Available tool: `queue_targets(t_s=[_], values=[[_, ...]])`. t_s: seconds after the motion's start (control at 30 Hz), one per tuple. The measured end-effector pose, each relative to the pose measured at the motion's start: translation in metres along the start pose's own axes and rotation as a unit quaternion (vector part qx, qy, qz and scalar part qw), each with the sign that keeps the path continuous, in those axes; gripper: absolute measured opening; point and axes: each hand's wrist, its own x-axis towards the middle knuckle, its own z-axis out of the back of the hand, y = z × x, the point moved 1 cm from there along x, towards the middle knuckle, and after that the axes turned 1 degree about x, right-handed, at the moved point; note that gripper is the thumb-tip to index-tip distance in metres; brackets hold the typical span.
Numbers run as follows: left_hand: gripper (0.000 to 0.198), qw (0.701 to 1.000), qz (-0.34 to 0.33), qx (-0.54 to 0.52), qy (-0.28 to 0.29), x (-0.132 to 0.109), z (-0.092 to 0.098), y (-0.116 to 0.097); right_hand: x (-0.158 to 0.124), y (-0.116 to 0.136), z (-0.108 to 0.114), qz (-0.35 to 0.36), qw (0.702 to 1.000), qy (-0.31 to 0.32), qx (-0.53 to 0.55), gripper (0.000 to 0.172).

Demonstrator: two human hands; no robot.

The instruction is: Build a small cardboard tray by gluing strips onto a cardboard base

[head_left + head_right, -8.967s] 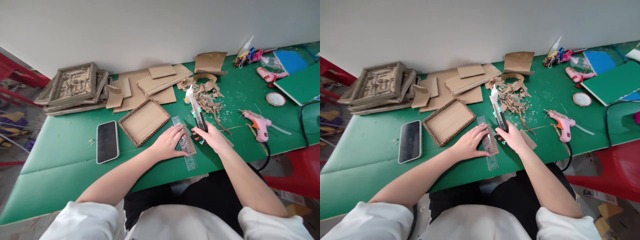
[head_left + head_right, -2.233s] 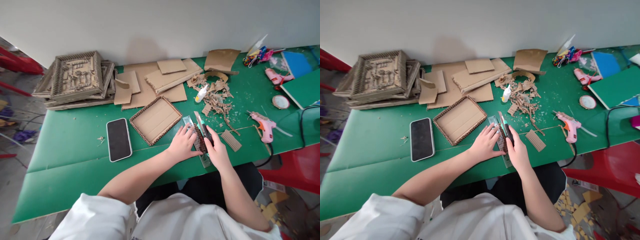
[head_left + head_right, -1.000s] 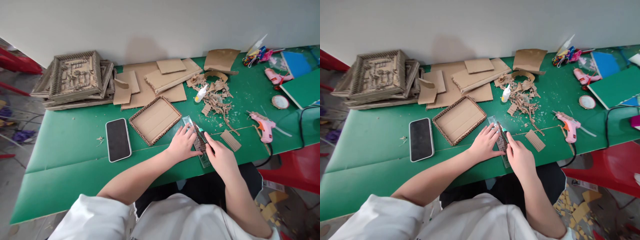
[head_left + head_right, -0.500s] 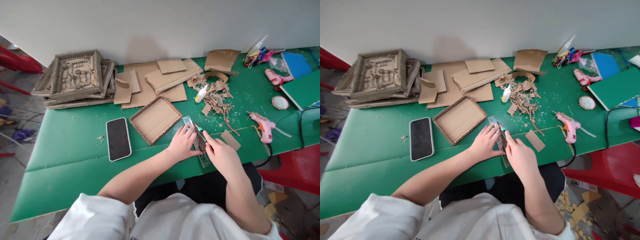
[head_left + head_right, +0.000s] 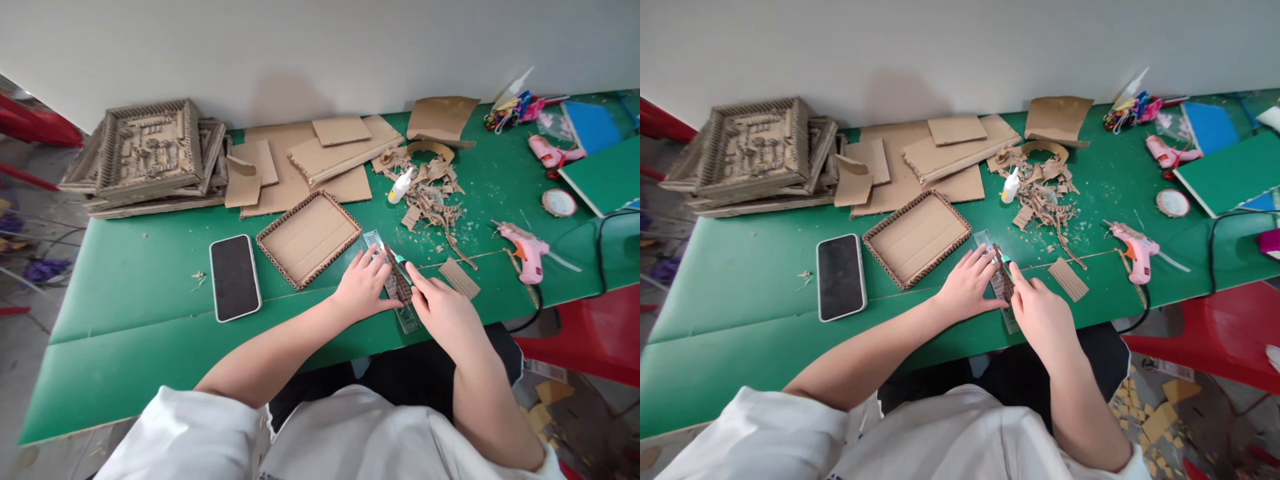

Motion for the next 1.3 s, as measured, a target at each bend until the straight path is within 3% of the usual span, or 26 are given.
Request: queue_targets(t_s=[0.57,1.3], values=[[0.081,1.000,0.003,0.000,-0.012,0.000,-0.003,0.001,-0.017,-0.004,-0.002,0.021,0.998,-0.052,0.004,0.045],[0.075,1.000,0.005,-0.014,-0.006,0.000,-0.003,0.000,-0.055,-0.013,-0.004,0.039,0.997,-0.052,0.035,0.043]])
